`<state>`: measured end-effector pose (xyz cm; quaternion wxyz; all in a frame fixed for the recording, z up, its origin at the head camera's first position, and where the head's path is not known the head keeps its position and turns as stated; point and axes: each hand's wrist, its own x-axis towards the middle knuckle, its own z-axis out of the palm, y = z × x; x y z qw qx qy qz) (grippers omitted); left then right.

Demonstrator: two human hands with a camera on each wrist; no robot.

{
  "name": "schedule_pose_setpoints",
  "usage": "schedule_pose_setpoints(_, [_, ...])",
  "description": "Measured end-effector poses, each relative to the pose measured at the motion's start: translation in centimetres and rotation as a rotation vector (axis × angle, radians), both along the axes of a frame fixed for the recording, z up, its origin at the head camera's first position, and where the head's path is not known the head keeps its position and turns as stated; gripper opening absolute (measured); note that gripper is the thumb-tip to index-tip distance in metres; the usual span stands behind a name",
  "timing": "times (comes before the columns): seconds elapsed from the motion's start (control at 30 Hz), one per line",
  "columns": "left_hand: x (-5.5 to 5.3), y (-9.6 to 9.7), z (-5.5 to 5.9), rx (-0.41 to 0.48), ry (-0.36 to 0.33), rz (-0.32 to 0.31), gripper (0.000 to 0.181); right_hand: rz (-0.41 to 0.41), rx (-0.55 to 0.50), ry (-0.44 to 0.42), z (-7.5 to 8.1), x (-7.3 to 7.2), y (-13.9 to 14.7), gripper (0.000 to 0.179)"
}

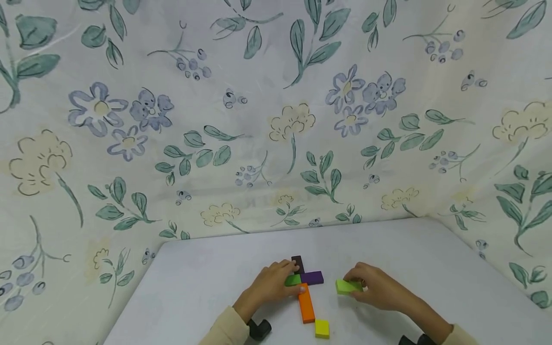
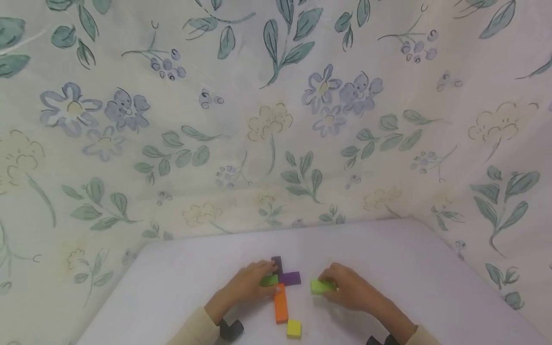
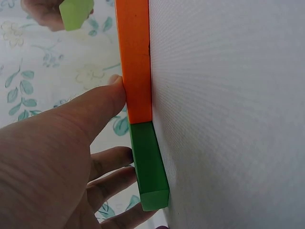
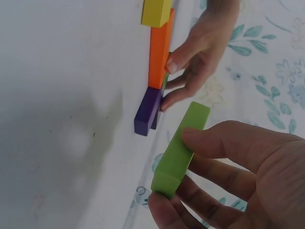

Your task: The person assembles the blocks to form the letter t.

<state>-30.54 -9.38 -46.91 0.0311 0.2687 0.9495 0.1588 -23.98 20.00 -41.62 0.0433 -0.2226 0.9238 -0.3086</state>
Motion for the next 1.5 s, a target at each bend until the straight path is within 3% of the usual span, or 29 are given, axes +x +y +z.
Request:
schedule_pose_setpoints(0.77, [0.2,-0.1,0.7,0.012,-0.013,0.006,0.066,0.104,0.004,-0.073,-1.6,1.6,-0.5,0.022])
schedule_pose_setpoints(1.0, [0.3,0.0,0.4,0.009,-0.039,0.015,0.066,0.133,-0.015,-0.095,-1.9,1.8,-0.6,0.022])
schedule_pose_setpoints(1.5, [0.2,0.1,0.1,-0.008,-0.017,0.015,0.068,0.159,0.010,-0.123,-2.3,2.1,-0.8,0.021])
